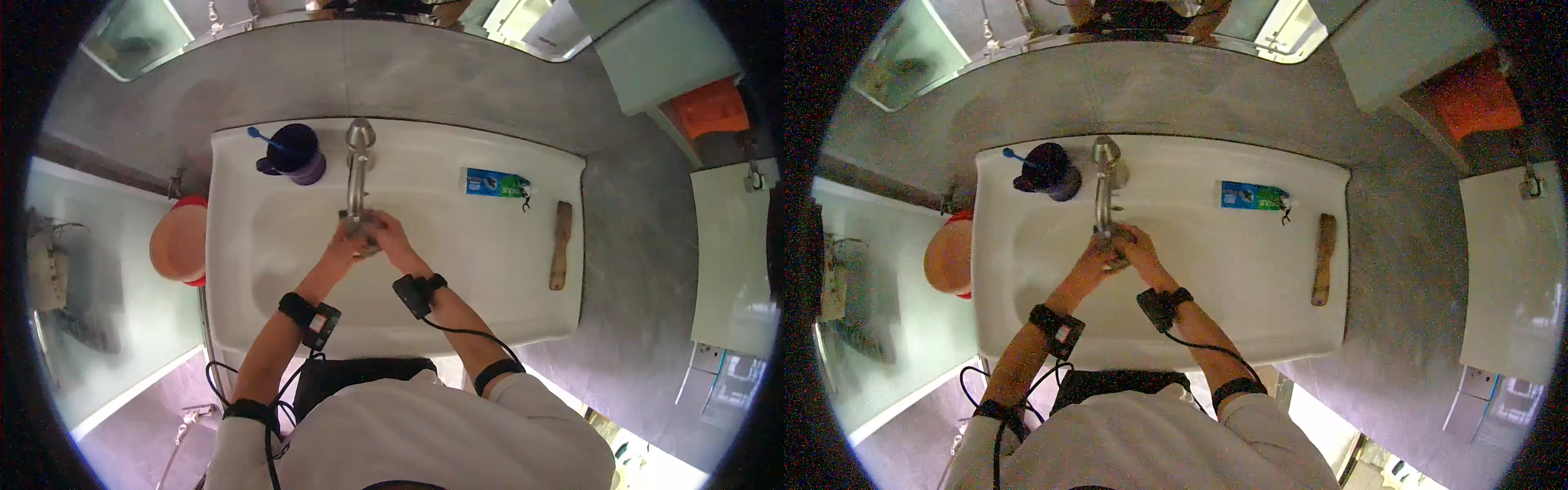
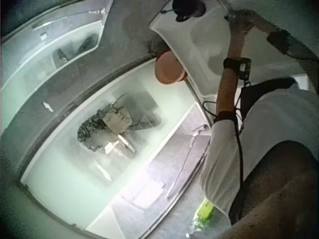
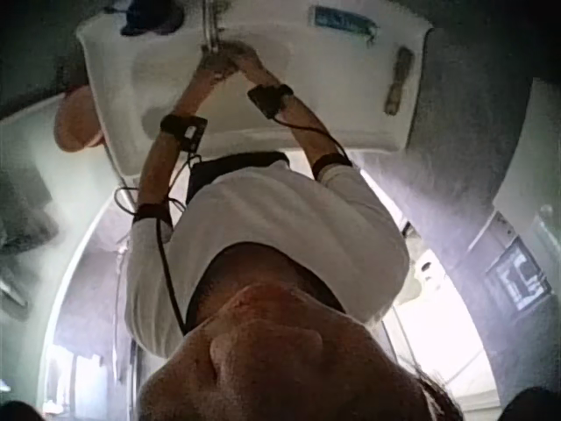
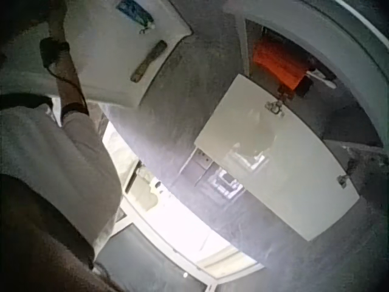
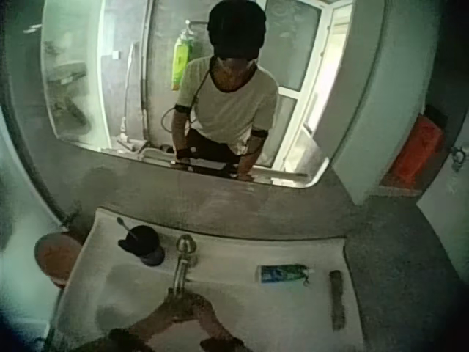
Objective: Wiping various surfaces with a wet rag, including a bathroom sink, a door, a cabinet, and a bed frame.
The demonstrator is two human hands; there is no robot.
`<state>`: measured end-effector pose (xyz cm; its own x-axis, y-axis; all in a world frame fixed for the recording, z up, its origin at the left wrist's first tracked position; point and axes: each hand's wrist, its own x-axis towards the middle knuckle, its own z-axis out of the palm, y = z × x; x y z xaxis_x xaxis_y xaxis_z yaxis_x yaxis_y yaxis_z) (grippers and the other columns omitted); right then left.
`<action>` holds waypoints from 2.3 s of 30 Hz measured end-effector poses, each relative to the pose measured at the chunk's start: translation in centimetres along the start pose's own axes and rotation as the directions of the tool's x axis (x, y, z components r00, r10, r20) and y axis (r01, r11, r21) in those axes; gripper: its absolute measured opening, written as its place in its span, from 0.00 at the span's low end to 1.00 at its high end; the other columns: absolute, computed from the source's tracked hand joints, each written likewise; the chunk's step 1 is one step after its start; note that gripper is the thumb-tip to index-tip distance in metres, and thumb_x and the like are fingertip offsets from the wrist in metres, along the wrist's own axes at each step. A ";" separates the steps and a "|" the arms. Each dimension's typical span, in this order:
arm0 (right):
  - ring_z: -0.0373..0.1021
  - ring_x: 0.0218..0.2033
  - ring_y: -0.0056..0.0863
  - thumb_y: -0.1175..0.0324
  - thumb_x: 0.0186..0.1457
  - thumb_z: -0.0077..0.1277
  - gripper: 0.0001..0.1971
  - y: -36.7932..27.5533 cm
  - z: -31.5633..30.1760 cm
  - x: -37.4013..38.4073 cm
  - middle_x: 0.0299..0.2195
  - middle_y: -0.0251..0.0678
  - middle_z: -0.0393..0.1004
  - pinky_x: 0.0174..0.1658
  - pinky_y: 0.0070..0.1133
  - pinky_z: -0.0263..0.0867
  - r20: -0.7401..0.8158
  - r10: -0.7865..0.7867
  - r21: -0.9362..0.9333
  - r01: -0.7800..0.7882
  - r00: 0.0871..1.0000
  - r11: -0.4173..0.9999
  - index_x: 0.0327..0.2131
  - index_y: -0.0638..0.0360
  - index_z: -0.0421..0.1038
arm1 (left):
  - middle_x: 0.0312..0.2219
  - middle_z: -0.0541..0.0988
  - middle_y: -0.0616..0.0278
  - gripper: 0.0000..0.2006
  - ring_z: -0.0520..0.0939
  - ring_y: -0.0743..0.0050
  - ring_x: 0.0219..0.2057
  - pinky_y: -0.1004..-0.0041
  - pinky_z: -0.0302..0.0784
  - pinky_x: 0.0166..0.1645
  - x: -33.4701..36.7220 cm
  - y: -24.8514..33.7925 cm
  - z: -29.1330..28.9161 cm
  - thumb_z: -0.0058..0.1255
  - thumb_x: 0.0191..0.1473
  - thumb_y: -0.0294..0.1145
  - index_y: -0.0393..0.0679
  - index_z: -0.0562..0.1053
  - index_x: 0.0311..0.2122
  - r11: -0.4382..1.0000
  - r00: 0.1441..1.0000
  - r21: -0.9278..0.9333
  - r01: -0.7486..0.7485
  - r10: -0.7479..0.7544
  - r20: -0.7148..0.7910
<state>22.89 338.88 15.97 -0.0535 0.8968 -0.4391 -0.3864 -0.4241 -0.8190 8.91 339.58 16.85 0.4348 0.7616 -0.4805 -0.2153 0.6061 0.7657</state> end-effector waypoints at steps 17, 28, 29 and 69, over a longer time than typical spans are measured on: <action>0.53 0.47 0.48 0.80 0.34 0.49 0.27 -5.1 -5.3 9.1 0.47 0.42 0.57 0.52 0.34 0.48 -0.101 -0.888 -0.944 0.238 0.449 0.228 0.44 0.62 0.59 | 0.38 0.71 0.55 0.10 0.72 0.59 0.43 0.61 0.67 0.50 0.1 -0.8 0.7 0.48 0.49 0.31 0.41 0.67 0.37 0.814 0.948 -0.493 0.307 -0.309 0.080; 0.56 0.46 0.40 0.73 0.41 0.46 0.18 -7.0 -5.9 5.5 0.45 0.40 0.60 0.46 0.34 0.53 0.275 -0.625 -0.944 0.081 0.731 -0.321 0.41 0.53 0.65 | 0.38 0.73 0.57 0.11 0.73 0.63 0.42 0.62 0.67 0.48 -2.1 -0.2 -1.0 0.44 0.52 0.33 0.43 0.68 0.41 0.922 0.970 -0.304 0.241 -0.239 0.044; 0.56 0.46 0.40 0.72 0.42 0.46 0.17 -6.9 -5.9 5.2 0.45 0.41 0.60 0.46 0.34 0.53 0.198 -0.664 -0.947 -0.035 0.721 -0.320 0.41 0.53 0.65 | 0.38 0.73 0.57 0.11 0.73 0.63 0.42 0.62 0.67 0.48 -2.2 -0.1 -1.0 0.44 0.52 0.33 0.43 0.68 0.41 0.925 0.971 -0.298 0.238 -0.236 0.043; 0.53 0.47 0.53 0.51 0.47 0.49 0.34 -2.1 -19.4 -12.7 0.53 0.54 0.48 0.47 0.43 0.54 -0.413 -0.740 -0.885 -0.425 0.531 0.189 0.51 0.69 0.55 | 0.44 0.64 0.51 0.27 0.63 0.51 0.48 0.53 0.57 0.51 19.7 -4.1 29.8 0.55 0.38 0.44 0.38 0.65 0.42 -0.350 0.789 0.832 -0.431 0.300 0.536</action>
<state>42.23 325.92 16.07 0.6375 0.7382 0.2206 0.7650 -0.5723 -0.2953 44.42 345.32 16.98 0.7471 0.6600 0.0796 0.6148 -0.7315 0.2949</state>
